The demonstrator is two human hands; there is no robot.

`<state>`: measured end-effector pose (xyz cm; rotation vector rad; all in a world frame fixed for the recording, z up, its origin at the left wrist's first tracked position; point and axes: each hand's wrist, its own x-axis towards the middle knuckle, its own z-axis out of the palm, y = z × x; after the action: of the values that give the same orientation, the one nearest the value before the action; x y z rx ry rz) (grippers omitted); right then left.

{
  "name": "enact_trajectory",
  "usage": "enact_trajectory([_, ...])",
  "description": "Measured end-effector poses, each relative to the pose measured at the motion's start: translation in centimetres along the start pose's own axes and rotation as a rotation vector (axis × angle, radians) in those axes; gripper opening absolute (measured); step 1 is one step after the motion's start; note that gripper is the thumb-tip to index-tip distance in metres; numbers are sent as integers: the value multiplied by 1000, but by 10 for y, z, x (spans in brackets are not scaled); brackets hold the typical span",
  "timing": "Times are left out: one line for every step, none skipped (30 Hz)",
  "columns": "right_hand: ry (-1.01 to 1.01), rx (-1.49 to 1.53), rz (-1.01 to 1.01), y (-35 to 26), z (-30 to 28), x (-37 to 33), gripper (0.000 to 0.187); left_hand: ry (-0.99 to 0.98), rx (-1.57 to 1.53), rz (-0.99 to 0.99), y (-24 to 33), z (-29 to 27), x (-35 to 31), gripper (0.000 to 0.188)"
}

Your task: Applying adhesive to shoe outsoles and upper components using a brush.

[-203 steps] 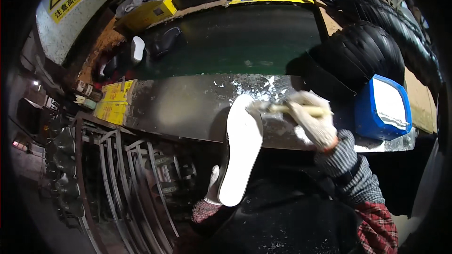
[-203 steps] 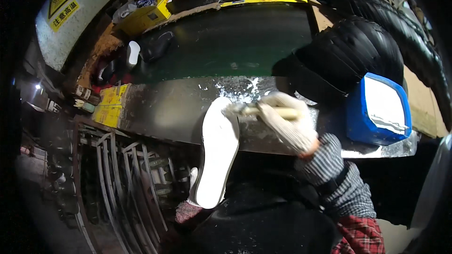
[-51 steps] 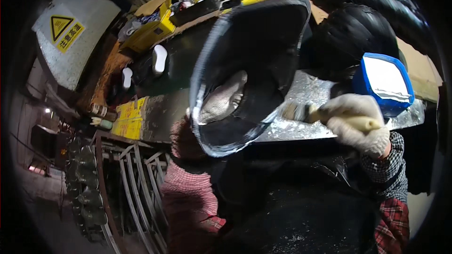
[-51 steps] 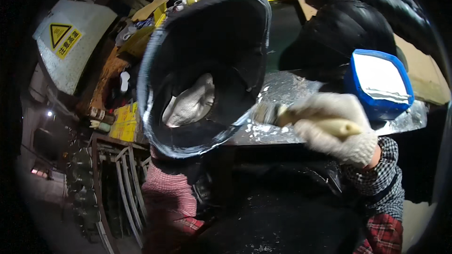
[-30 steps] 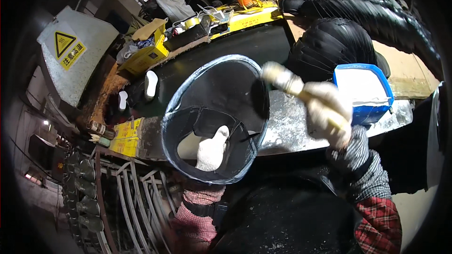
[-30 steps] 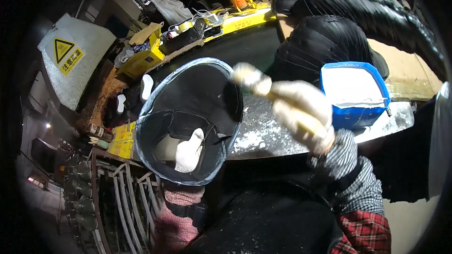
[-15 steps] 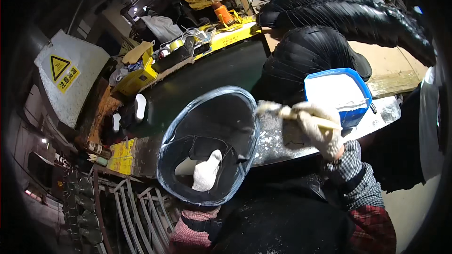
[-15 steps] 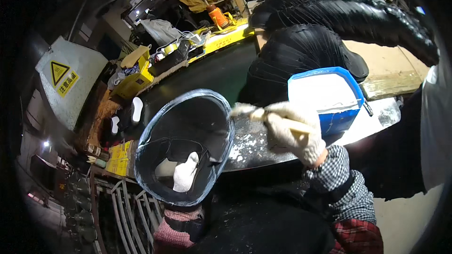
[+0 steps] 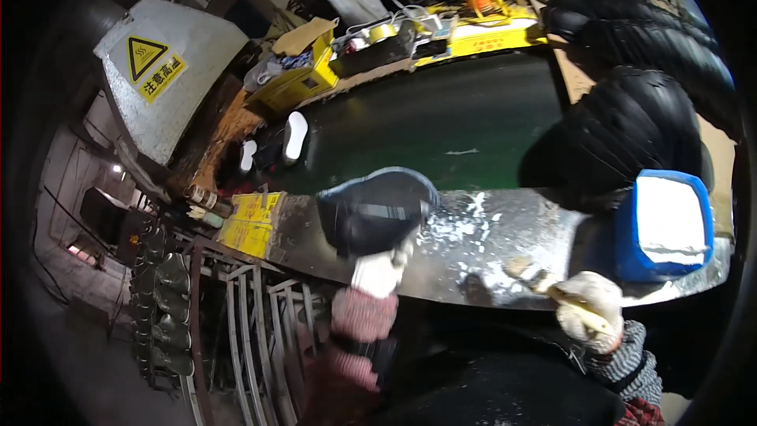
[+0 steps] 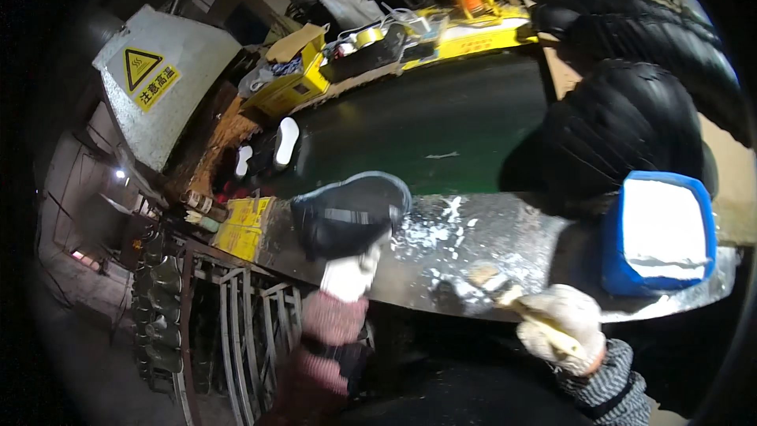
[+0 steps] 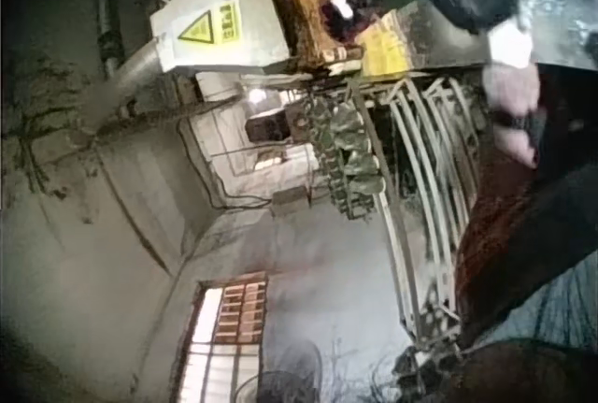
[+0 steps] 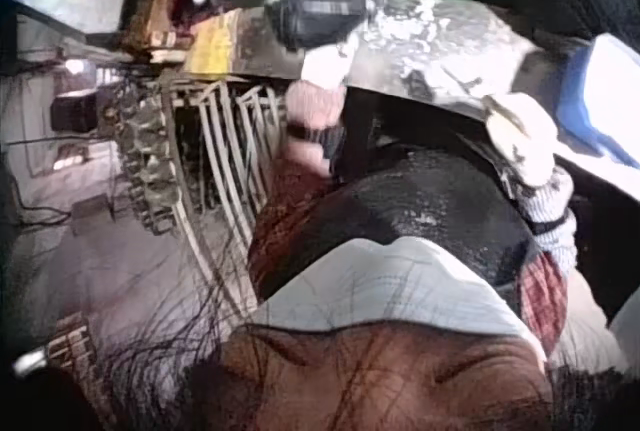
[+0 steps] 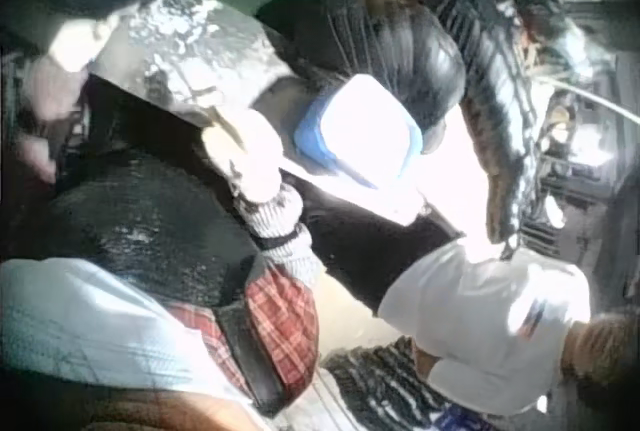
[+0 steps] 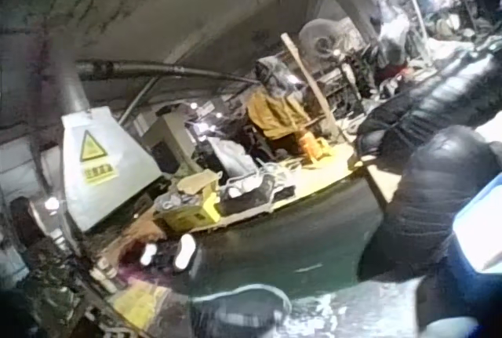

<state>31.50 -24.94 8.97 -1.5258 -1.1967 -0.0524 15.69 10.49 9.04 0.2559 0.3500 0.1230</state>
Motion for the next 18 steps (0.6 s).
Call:
enact_trajectory([-25,12,-30,-4,1,10,32,12,-91,-20,61,-64,10,58])
enact_trajectory([-43,-34,-12,-2,1,15,32,23,-109,-24,93,-91,43,58])
enact_trajectory([-69,-38,-5,2,5,22,32,213,678,148,126,-100,63,53])
enact_trajectory([-104,-36,-9,0,12,29,33,422,1463,304,158,-106,71,48])
enact_trajectory([-84,-51,-37,-7,16,35,36,629,2248,420,188,-119,75,43])
enact_trajectory([-101,5,-69,-5,21,39,41,596,1472,768,223,-148,53,43])
enact_trajectory([-83,43,-53,3,24,40,42,423,930,745,229,-152,50,43])
enact_trajectory([-73,70,-22,13,31,36,44,252,377,694,217,-142,43,43])
enact_trajectory([-4,5,73,20,38,25,46,268,825,802,177,-112,33,42])
enact_trajectory([-73,-9,81,30,27,16,48,354,1252,971,138,-66,7,41])
enact_trajectory([-22,16,207,44,6,-12,52,340,915,776,124,-51,-30,44])
enact_trajectory([32,77,326,59,-8,-34,56,121,632,467,122,-51,-83,45])
enact_trajectory([-101,21,322,48,-11,-17,52,42,535,292,105,-75,-121,45])
enact_trajectory([-212,-42,320,44,-15,-5,48,74,493,171,81,-98,-148,44])
enact_trajectory([-246,-58,306,46,-9,-1,48,203,465,148,51,-147,-165,47])
enact_trajectory([-213,-66,260,50,1,6,45,363,372,62,25,-207,-195,53])
enact_trajectory([-170,-82,216,52,10,14,43,422,247,87,-9,-265,-223,53])
enact_trajectory([-131,-111,167,45,25,27,40,866,403,75,-47,-328,-246,45])
